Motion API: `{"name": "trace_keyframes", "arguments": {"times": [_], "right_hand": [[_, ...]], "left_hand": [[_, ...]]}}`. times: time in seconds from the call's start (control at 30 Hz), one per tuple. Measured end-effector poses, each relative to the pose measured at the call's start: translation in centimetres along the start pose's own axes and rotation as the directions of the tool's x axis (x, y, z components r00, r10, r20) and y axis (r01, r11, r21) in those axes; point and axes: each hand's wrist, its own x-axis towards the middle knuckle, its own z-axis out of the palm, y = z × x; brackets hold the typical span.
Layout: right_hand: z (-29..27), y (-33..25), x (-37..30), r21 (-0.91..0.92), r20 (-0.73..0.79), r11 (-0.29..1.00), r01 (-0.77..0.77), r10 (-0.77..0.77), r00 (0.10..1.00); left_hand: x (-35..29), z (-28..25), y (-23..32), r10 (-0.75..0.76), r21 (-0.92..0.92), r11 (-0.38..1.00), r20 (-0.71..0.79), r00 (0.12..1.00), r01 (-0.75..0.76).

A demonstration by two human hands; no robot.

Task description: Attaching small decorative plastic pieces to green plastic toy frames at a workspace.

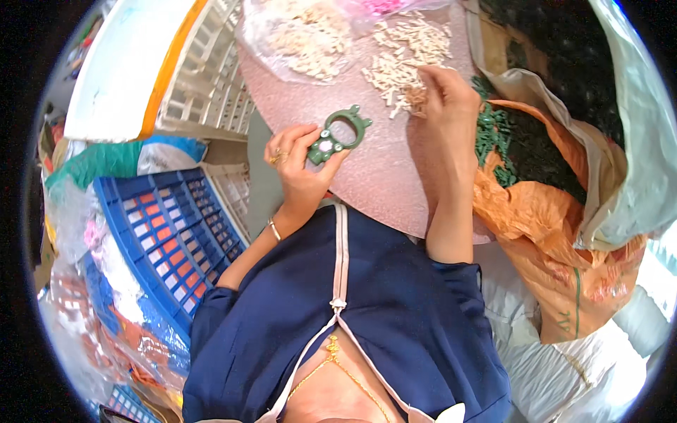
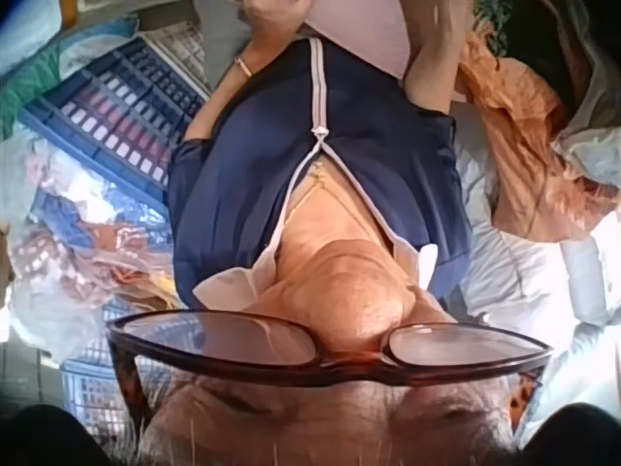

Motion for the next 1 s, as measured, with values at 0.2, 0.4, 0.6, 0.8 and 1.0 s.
{"name": "trace_keyframes", "arguments": {"times": [0.2,0.4,0.6,0.8,1.0], "right_hand": [[-6.0,3.6,0.5,-0.387,-0.165,0.871,-0.301,0.256,0.953],[-5.9,3.6,0.1,-0.467,0.057,0.839,-0.28,0.344,0.937],[-3.1,4.2,0.0,-0.508,0.135,0.851,-0.129,0.227,0.964],[-2.7,3.9,0.5,-0.279,0.211,0.96,0.022,0.039,0.977],[-2.6,2.1,0.7,0.637,0.382,0.678,-0.367,0.135,0.914]], "left_hand": [[0.1,0.1,0.1,0.002,-0.02,1.0,0.027,1.0,-0.001],[0.3,-0.1,0.4,0.001,-0.007,1.0,0.03,1.0,-0.001],[0.2,-0.3,0.4,-0.006,-0.013,1.0,0.029,1.0,0.006],[0.0,0.0,0.0,0.004,-0.03,1.0,0.005,1.0,-0.004],[0.1,0.6,-0.3,-0.015,-0.079,0.997,-0.023,1.0,0.013]]}}
